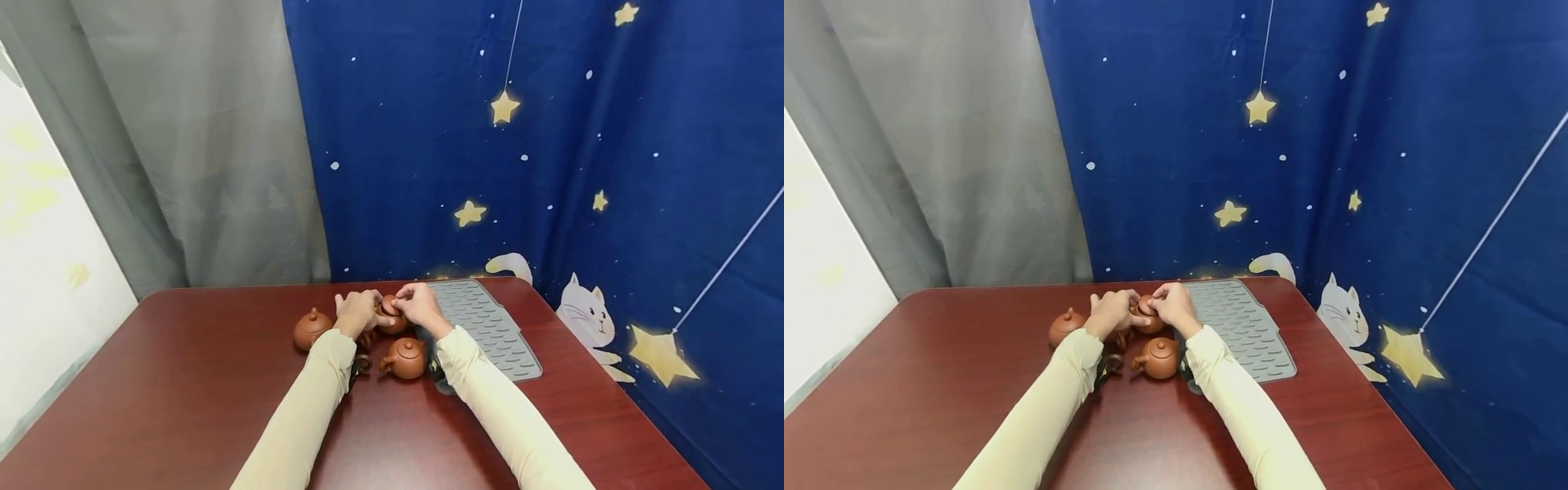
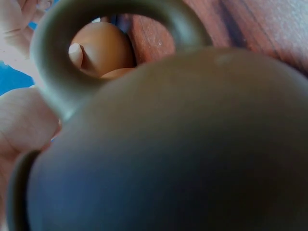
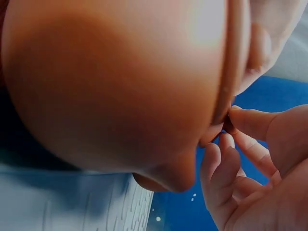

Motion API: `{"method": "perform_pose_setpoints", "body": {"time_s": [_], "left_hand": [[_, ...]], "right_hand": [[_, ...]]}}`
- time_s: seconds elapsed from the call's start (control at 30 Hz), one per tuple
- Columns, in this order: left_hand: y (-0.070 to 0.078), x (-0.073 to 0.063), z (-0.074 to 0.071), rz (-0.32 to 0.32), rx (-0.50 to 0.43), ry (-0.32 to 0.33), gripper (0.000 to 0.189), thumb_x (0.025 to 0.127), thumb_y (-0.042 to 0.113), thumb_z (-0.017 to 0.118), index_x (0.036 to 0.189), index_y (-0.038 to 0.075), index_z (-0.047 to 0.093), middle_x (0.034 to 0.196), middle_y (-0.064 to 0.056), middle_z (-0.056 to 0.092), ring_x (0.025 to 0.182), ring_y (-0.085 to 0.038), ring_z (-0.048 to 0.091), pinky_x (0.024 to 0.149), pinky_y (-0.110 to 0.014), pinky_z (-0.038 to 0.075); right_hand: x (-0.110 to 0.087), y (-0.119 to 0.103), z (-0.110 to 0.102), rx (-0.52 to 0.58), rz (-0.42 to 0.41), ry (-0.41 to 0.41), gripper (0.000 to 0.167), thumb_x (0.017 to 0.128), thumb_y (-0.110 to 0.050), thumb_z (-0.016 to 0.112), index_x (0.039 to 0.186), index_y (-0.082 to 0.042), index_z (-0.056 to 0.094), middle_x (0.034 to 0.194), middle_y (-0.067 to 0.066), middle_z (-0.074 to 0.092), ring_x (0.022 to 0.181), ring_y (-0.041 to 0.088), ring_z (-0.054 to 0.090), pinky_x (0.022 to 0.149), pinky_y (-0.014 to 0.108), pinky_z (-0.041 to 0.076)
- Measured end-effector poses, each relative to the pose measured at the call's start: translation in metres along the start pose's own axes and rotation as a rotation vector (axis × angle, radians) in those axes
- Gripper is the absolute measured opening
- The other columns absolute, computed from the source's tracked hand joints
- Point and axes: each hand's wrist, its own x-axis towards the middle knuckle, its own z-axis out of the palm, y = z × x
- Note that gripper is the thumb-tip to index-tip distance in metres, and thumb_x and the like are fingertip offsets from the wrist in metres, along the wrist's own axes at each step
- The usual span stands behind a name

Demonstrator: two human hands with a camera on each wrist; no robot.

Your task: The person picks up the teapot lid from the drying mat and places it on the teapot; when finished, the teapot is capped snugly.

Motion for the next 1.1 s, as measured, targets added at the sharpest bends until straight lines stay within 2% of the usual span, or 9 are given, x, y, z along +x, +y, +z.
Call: {"method": "perform_pose_setpoints", "body": {"time_s": [0.13, 0.23, 0.33, 0.4, 0.53, 0.63, 0.8, 1.1], "left_hand": [[0.025, 0.01, 0.0, 0.047, 0.016, 0.028, 0.062, 0.074, 0.057, 0.081, 0.125, 0.025, 0.067, 0.113, -0.001, 0.07, 0.108, -0.027, 0.059, 0.093, -0.049, 0.029], [0.046, 0.019, 0.002, 0.117, 0.009, 0.041, 0.06, 0.074, 0.058, 0.08, 0.123, 0.025, 0.068, 0.109, 0.0, 0.071, 0.107, -0.026, 0.059, 0.094, -0.049, 0.029], [0.057, 0.019, 0.008, 0.138, -0.003, 0.027, 0.06, 0.073, 0.058, 0.08, 0.122, 0.025, 0.069, 0.111, 0.002, 0.07, 0.108, -0.026, 0.059, 0.096, -0.049, 0.029], [0.055, 0.015, 0.014, 0.11, -0.001, 0.021, 0.059, 0.073, 0.058, 0.081, 0.121, 0.026, 0.069, 0.114, 0.003, 0.07, 0.109, -0.025, 0.059, 0.096, -0.049, 0.029], [0.034, 0.009, 0.019, 0.058, -0.011, 0.013, 0.058, 0.071, 0.057, 0.082, 0.118, 0.025, 0.069, 0.111, 0.003, 0.07, 0.108, -0.025, 0.059, 0.095, -0.049, 0.028], [0.023, 0.008, 0.017, 0.059, -0.019, 0.006, 0.057, 0.072, 0.056, 0.082, 0.117, 0.024, 0.069, 0.11, 0.002, 0.069, 0.108, -0.027, 0.059, 0.096, -0.05, 0.027], [0.026, 0.008, 0.01, 0.064, 0.0, 0.007, 0.055, 0.074, 0.054, 0.082, 0.118, 0.023, 0.068, 0.115, 0.002, 0.069, 0.11, -0.027, 0.058, 0.098, -0.05, 0.027], [0.031, 0.01, 0.008, 0.072, 0.014, -0.024, 0.058, 0.076, 0.056, 0.08, 0.123, 0.025, 0.066, 0.115, 0.0, 0.069, 0.111, -0.026, 0.056, 0.097, -0.048, 0.027]], "right_hand": [[0.002, 0.01, -0.021, -0.025, -0.016, 0.036, 0.008, 0.086, -0.017, 0.079, 0.086, -0.01, 0.076, 0.083, 0.001, 0.073, 0.08, 0.018, 0.065, 0.072, 0.031, 0.05], [0.001, 0.019, -0.039, -0.07, 0.026, 0.092, 0.008, 0.086, -0.018, 0.078, 0.086, -0.01, 0.076, 0.085, 0.002, 0.073, 0.081, 0.019, 0.066, 0.074, 0.033, 0.05], [-0.004, 0.027, -0.045, -0.109, 0.066, 0.109, 0.008, 0.086, -0.019, 0.078, 0.087, -0.011, 0.076, 0.085, 0.001, 0.074, 0.082, 0.018, 0.066, 0.073, 0.034, 0.05], [-0.008, 0.029, -0.039, -0.123, 0.068, 0.09, 0.009, 0.086, -0.021, 0.078, 0.088, -0.012, 0.076, 0.085, 0.0, 0.074, 0.082, 0.017, 0.067, 0.074, 0.033, 0.051], [-0.012, 0.024, -0.017, -0.124, 0.068, 0.064, 0.009, 0.086, -0.023, 0.079, 0.089, -0.016, 0.076, 0.084, -0.004, 0.073, 0.083, 0.015, 0.067, 0.073, 0.032, 0.051], [-0.011, 0.019, -0.006, -0.12, 0.08, 0.083, 0.008, 0.085, -0.025, 0.079, 0.087, -0.018, 0.075, 0.082, -0.007, 0.072, 0.083, 0.013, 0.066, 0.071, 0.032, 0.05], [-0.007, 0.019, -0.007, -0.096, 0.05, 0.093, 0.009, 0.085, -0.023, 0.08, 0.09, -0.017, 0.075, 0.082, -0.006, 0.072, 0.083, 0.013, 0.066, 0.074, 0.032, 0.051], [-0.005, 0.025, -0.013, -0.043, 0.024, 0.074, 0.01, 0.084, -0.016, 0.08, 0.092, -0.013, 0.075, 0.081, -0.004, 0.071, 0.079, 0.012, 0.066, 0.078, 0.032, 0.051]]}}
